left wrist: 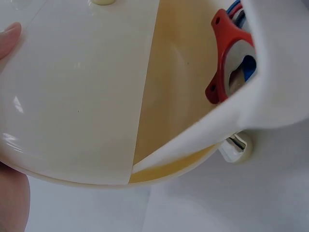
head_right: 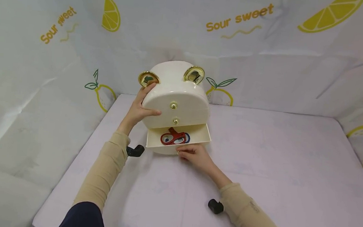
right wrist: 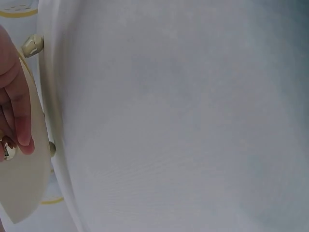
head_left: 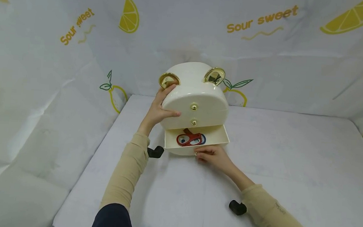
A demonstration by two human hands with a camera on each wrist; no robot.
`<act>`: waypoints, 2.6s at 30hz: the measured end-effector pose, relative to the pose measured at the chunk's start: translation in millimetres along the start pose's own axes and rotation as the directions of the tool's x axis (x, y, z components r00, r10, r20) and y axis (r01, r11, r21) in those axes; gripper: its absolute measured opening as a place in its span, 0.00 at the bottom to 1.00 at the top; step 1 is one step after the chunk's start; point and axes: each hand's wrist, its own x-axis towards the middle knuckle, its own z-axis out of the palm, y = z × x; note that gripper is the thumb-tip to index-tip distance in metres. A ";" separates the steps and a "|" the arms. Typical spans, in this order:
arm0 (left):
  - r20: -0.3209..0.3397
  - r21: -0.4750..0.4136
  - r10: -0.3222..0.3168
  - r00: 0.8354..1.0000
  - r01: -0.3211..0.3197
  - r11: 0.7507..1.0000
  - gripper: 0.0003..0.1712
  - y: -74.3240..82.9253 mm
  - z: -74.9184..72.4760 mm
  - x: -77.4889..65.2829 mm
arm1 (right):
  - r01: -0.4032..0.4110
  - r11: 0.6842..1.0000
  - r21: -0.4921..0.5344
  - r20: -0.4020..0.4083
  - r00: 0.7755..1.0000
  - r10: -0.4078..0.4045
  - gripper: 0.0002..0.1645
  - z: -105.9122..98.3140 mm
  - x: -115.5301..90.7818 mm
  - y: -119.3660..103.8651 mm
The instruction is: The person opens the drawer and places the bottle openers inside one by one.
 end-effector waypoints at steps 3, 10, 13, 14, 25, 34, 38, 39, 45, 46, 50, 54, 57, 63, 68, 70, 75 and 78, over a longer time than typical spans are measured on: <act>-0.005 -0.009 -0.006 1.000 0.006 1.000 0.53 -1.2 0.9 0.6 | -0.016 0.999 0.035 -0.016 1.000 0.016 0.17 -2.2 6.2 2.1; 0.015 -0.001 -0.041 0.999 0.041 0.999 0.54 -2.3 0.7 -0.7 | -0.052 0.996 0.075 -0.069 0.996 0.058 0.18 -0.6 23.1 5.8; 0.017 0.014 -0.042 0.999 0.041 0.999 0.54 -1.4 0.0 -0.7 | -0.061 0.996 0.068 -0.080 0.995 0.066 0.18 -0.9 27.3 5.9; 0.017 0.016 -0.040 0.999 0.040 0.999 0.54 -1.1 -0.5 -0.5 | -0.058 0.996 0.063 -0.084 0.994 0.063 0.17 -0.8 28.4 5.3; 0.032 0.019 -0.012 0.999 0.011 1.000 0.52 0.6 -1.7 0.6 | -0.033 0.996 0.079 -0.121 0.992 0.042 0.18 -0.6 42.6 4.4; 0.036 0.074 -0.037 0.999 0.034 0.997 0.52 3.3 -6.0 1.6 | -0.060 0.995 0.076 -0.155 0.985 0.071 0.17 -2.7 57.5 1.8; 0.039 0.072 -0.045 0.998 0.042 0.997 0.52 5.3 -7.0 2.2 | -0.061 0.996 0.069 -0.176 0.982 0.072 0.17 -3.1 63.1 -1.6; 0.039 0.072 -0.045 0.998 0.042 0.997 0.52 5.3 -6.9 2.2 | -0.062 0.996 0.068 -0.183 0.980 0.074 0.17 -2.9 64.1 -2.1; 0.049 0.059 -0.036 0.998 0.033 0.998 0.52 3.7 -5.8 0.5 | -0.084 0.994 0.067 -0.188 0.978 0.095 0.17 -2.6 66.1 -2.0; 0.049 0.054 -0.030 0.998 0.028 0.998 0.52 3.1 -5.2 0.1 | -0.084 0.994 0.067 -0.182 0.979 0.095 0.17 -3.2 65.5 -1.2; 0.037 0.044 0.022 0.999 -0.024 0.999 0.52 0.5 -2.9 1.1 | -0.063 0.995 0.075 -0.164 0.984 0.075 0.18 -5.0 63.3 0.2; 0.026 0.038 0.040 0.999 -0.041 0.998 0.53 -1.7 -1.2 0.7 | -0.040 0.995 0.091 -0.145 0.988 0.053 0.18 -5.0 61.1 0.9; 0.028 0.048 0.026 0.999 -0.028 0.998 0.54 -1.4 -1.8 0.3 | -0.020 0.996 0.085 -0.115 0.993 0.029 0.19 -5.5 60.0 1.2; 0.029 0.086 -0.043 0.999 0.040 0.995 0.61 -24.2 -1.5 8.9 | -0.002 0.989 -0.146 -0.008 1.000 0.001 0.20 -14.4 55.3 -4.9; 0.038 0.145 -0.066 0.997 0.059 0.988 0.64 -32.4 -2.0 11.9 | 0.010 0.953 -0.302 0.089 0.996 0.018 0.25 -22.2 51.3 -12.8; 0.040 0.200 -0.014 0.999 0.006 0.980 0.60 -32.6 -3.4 12.0 | 0.017 0.952 -0.306 0.118 0.993 0.020 0.27 -26.1 48.3 -19.2; 0.046 0.379 0.104 0.993 -0.114 0.919 0.51 -26.7 -7.9 6.5 | 0.070 0.927 -0.369 0.126 0.992 -0.025 0.29 -45.6 33.8 -44.3; 0.050 0.477 0.147 0.988 -0.153 0.866 0.48 -19.9 -12.7 -2.9 | 0.092 0.903 -0.420 0.102 0.993 -0.054 0.29 -60.1 19.8 -59.9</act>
